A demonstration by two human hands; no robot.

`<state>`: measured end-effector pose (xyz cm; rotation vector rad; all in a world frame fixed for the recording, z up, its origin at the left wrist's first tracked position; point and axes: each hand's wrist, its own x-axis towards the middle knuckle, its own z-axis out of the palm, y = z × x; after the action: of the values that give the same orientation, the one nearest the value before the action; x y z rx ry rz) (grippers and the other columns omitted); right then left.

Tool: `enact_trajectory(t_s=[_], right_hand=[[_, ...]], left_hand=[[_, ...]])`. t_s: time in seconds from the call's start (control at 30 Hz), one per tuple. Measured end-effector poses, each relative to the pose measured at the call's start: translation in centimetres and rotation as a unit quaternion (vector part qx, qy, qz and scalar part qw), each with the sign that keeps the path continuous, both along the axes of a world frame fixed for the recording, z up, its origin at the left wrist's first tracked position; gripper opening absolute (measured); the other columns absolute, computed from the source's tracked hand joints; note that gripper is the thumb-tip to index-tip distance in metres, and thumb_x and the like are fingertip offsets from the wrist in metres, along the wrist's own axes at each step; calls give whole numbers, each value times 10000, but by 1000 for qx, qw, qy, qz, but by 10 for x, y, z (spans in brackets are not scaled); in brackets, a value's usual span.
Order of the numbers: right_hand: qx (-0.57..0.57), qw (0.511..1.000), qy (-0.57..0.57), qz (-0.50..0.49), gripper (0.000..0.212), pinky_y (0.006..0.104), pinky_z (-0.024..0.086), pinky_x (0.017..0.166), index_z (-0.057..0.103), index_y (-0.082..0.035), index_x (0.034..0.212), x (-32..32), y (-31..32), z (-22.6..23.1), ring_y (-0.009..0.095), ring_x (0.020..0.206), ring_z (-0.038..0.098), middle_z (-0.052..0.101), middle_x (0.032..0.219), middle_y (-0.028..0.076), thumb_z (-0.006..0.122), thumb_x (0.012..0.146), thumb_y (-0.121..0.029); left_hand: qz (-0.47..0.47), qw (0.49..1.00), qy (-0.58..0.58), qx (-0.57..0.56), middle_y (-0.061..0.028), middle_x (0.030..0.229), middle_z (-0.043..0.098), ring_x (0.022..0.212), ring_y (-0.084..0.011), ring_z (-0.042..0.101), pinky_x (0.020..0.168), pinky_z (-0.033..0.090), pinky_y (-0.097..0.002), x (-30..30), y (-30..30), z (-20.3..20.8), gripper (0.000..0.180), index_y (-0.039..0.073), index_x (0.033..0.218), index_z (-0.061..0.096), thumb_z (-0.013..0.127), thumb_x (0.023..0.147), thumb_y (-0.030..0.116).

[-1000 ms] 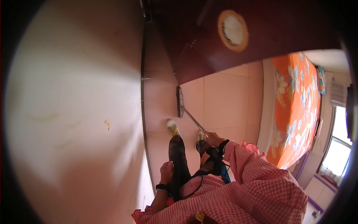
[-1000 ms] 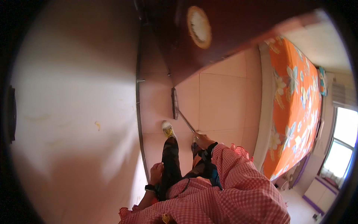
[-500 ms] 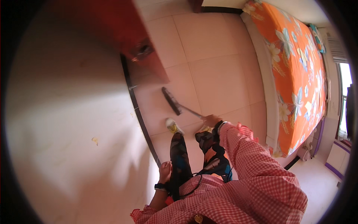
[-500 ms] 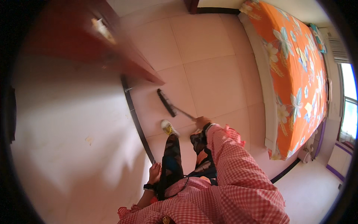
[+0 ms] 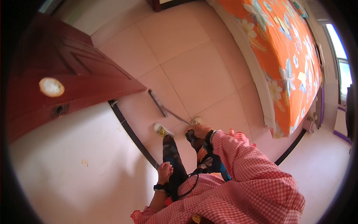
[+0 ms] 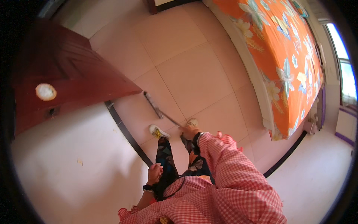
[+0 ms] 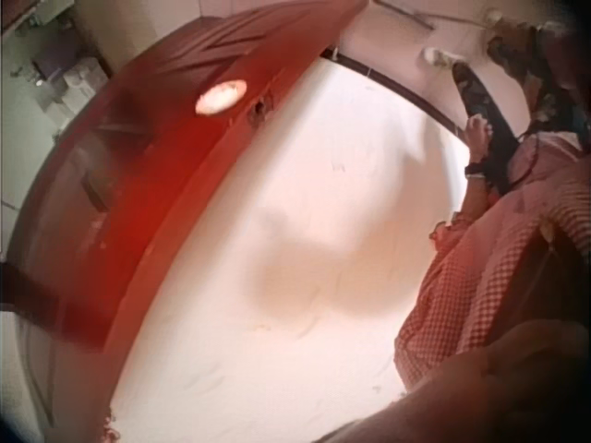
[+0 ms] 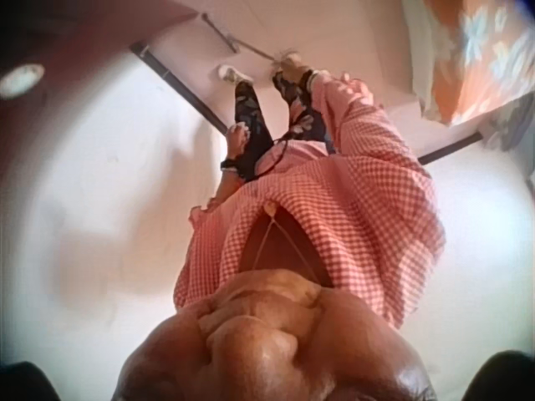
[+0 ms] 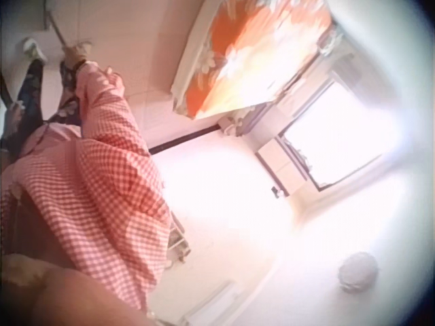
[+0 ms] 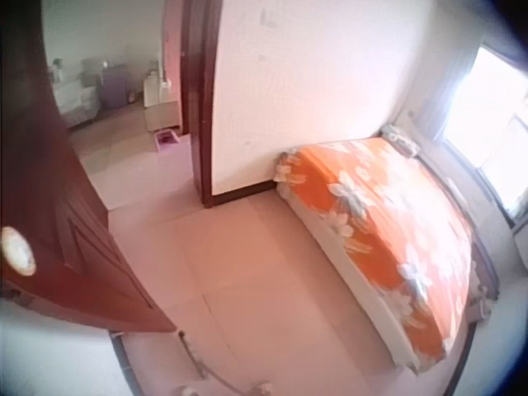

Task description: The person holds a card and then uses a broom and a dustpan to sweep debris from the floor across several rooms, eventually collecting the swept items into the dustpan.

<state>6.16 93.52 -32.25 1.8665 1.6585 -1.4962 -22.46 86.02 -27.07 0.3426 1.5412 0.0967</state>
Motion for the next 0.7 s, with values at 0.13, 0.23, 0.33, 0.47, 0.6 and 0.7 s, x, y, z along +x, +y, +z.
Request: enact_trajectory(t_s=[0.13,0.23,0.33,0.47,0.6,0.7], right_hand=[[-76,986,-76,127,317,366,436,729,524,-146,1039,24,5,-12,271,899,531,539,985,135,417,742,-118],[-61,990,-83,-93,331,352,446,729,521,-206,1058,78,-15,-28,240,902,537,542,998,103,391,769,-110],[-16,987,-85,-134,381,351,451,717,455,-231,1128,125,-28,-33,251,892,538,551,972,106,367,779,-104],[-2,978,-83,-194,426,361,458,669,384,-241,1180,140,-63,-6,263,835,556,565,913,131,363,774,-114],[-116,890,33,-439,576,366,454,596,232,-215,1250,143,-149,26,278,698,559,563,798,168,428,726,-75],[-182,780,106,-589,670,340,438,468,197,-219,1266,113,-217,48,214,523,525,548,690,138,515,697,-61]], left_hand=[[-48,997,-44,42,-37,611,536,479,-80,492,452,424,-208,-2,-2,-16,183,45,813,544,471,810,213],[-113,992,-34,38,-71,692,545,573,-146,544,512,470,-259,5,-1,-18,203,19,906,498,441,828,198],[-158,986,-49,20,-94,740,550,615,-182,569,546,494,-288,18,5,-18,226,3,948,474,426,836,194],[-134,988,-69,-27,-101,754,550,596,-180,563,543,493,-285,30,12,-17,231,-3,945,471,440,829,195],[-296,955,-7,12,-77,720,536,606,-159,555,526,488,-270,73,27,-9,221,0,934,487,467,812,184],[-325,945,24,19,-18,652,521,495,-74,469,422,381,-183,80,33,-19,189,38,906,521,472,810,192]])
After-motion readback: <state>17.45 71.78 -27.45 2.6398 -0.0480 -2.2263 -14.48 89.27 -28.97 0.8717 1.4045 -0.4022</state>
